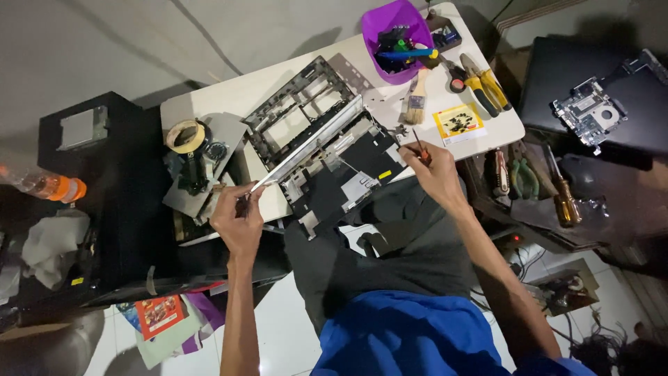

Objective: Reassembling the screen frame of a laptop by aligning the bezel and securing it with screws.

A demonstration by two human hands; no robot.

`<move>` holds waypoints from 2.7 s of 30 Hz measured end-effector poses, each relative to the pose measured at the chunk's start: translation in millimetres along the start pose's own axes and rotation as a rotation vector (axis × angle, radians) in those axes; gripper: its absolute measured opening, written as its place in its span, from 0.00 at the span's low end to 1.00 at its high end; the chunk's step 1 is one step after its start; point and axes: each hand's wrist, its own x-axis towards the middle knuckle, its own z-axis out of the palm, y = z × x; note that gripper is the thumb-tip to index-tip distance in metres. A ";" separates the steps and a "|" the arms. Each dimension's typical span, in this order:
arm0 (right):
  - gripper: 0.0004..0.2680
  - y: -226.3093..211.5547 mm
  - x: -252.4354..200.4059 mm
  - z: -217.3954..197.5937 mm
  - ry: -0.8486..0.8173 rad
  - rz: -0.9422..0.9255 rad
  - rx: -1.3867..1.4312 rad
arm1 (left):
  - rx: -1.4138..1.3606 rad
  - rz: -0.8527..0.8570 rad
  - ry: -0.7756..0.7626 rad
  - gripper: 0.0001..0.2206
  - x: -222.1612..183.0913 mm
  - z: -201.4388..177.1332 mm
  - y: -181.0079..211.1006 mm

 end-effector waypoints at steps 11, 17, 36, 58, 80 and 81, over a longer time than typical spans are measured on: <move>0.05 27.2 2.3 2.4 -0.102 0.057 0.033 | 0.078 -0.027 -0.011 0.04 -3.2 -3.3 -2.1; 0.04 54.8 -3.5 7.5 -0.164 0.031 -0.021 | 0.088 -0.020 -0.072 0.04 3.9 -1.3 11.3; 0.04 127.4 96.9 23.0 -0.190 -0.769 -1.197 | 0.079 -0.038 -0.086 0.06 3.6 1.1 9.7; 0.11 35.0 -18.1 21.9 -0.086 -0.307 -0.534 | 0.075 -0.059 -0.069 0.05 7.3 0.4 8.3; 0.08 19.2 -36.8 40.1 0.061 0.127 -0.085 | 0.026 -0.078 -0.049 0.07 0.6 20.7 26.6; 0.09 13.7 -32.0 31.6 0.007 0.135 -0.150 | 0.007 -0.064 -0.074 0.07 1.3 25.0 27.4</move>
